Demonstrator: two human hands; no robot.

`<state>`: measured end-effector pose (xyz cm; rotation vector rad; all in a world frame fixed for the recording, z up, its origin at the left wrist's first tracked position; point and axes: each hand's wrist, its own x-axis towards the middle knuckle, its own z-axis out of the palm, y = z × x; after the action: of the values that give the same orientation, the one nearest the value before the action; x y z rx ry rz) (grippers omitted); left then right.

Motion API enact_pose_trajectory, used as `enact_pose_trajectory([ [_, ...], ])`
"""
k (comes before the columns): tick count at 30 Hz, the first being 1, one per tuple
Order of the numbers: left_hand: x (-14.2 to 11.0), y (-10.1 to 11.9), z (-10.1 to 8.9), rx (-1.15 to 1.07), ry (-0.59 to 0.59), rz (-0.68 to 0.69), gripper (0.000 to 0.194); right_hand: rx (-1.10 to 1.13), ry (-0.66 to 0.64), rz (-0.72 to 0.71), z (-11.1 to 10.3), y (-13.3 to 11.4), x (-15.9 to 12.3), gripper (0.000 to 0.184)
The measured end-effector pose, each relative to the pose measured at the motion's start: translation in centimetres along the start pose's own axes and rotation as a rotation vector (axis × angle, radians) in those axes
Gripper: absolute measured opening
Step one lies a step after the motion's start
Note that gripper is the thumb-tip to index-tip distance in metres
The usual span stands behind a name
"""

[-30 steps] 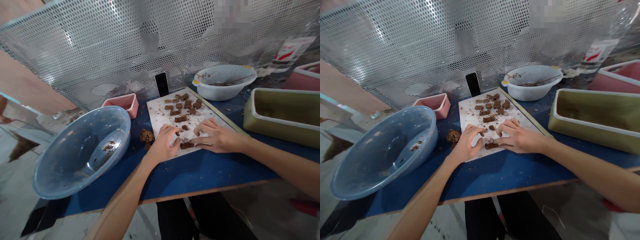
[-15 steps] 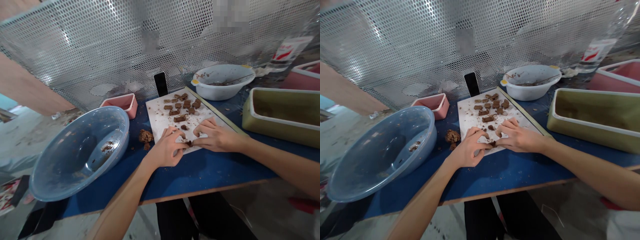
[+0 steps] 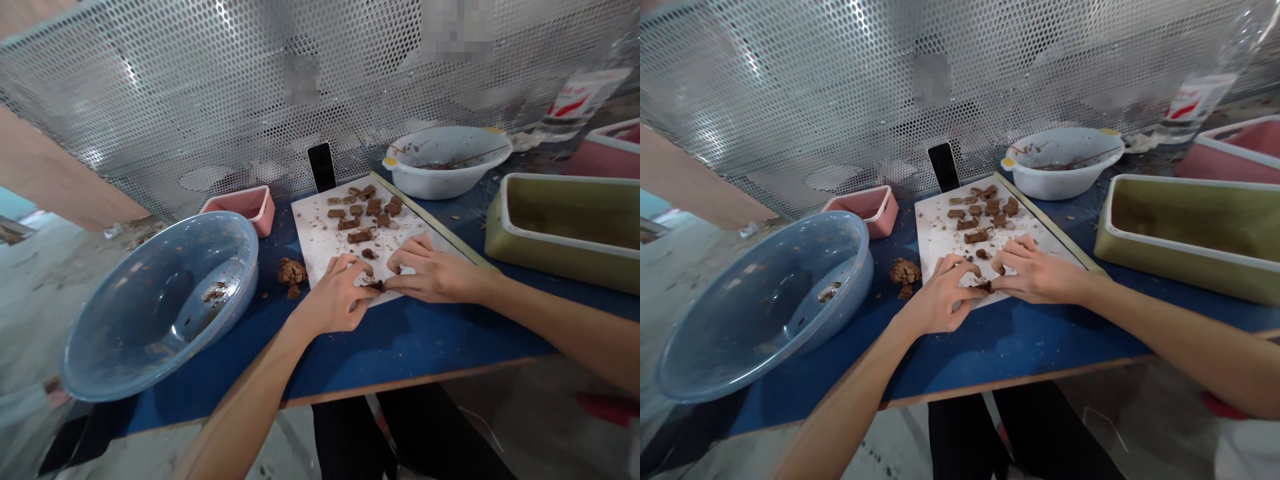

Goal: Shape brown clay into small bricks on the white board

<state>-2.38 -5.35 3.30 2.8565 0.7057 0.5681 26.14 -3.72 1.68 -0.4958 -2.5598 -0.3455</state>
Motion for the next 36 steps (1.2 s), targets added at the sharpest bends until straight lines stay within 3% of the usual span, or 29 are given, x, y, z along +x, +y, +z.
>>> enact_pose_trajectory([
  [23, 0.18, 0.01, 0.45, 0.016, -0.026, -0.007, 0.034, -0.024, -0.012, 0.002, 0.22, -0.24, 0.14, 0.012],
  [36, -0.05, -0.16, 0.27, -0.015, 0.028, -0.014, 0.040, -0.011, 0.011, -0.001, 0.03, -0.27, 0.15, 0.009],
])
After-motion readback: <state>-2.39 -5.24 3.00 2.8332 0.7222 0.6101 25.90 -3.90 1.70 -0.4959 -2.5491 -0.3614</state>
